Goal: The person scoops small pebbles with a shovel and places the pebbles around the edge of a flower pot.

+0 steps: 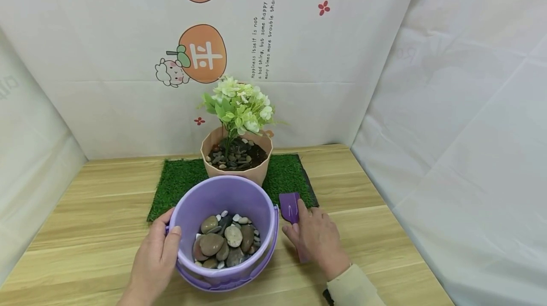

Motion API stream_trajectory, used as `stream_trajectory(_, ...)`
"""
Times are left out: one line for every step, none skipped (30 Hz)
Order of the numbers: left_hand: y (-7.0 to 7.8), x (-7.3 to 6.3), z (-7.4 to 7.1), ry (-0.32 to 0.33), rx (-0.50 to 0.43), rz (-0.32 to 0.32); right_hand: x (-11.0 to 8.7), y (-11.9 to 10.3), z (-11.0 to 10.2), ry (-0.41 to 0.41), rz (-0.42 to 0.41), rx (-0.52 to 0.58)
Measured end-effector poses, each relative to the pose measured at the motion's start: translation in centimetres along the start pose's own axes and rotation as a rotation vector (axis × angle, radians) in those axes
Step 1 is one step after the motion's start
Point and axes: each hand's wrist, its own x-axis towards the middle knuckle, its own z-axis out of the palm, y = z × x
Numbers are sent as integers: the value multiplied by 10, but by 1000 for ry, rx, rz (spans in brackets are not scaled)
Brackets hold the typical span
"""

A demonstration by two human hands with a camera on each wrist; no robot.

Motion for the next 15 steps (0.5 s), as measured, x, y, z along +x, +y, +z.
stream_trajectory(0,0,0,0,2,-2,0,0,0,-5,6,1)
stream_trajectory(1,0,1,0,3,-3,-1,-1,0,-7,11,0)
stream_trajectory(1,0,1,3,2,-1,-1,-1,0,-9,17,-1)
stream_trajectory(2,-1,1,6,2,3,-1,-1,1,-10,21,-2)
stream_trajectory(2,-1,1,9,1,8,-1,-2,1,-10,26,-5)
stream_trajectory(2,-1,1,12,-1,13,-2,-2,1,-10,28,-7)
stream_trajectory(3,-1,1,15,-3,17,-2,-2,1,-11,32,-10)
stream_trajectory(3,-2,1,18,-5,20,-3,-2,2,-11,35,-13)
stream_trajectory(3,-2,1,20,-4,22,-3,-3,2,-12,38,-15)
stream_trajectory(4,-2,1,22,-4,22,-3,-3,2,-12,41,-18)
stream_trajectory(4,-2,2,24,-4,22,-4,-3,3,-13,43,-20)
stream_trajectory(4,-3,2,25,-4,21,-4,-3,3,-16,45,-22)
stream_trajectory(4,-3,2,26,-3,19,-5,-4,3,-19,47,-22)
stream_trajectory(4,-2,2,26,-3,19,-5,-4,4,-23,50,-20)
stream_trajectory(4,-2,3,27,-1,19,-6,-4,4,-31,53,-18)
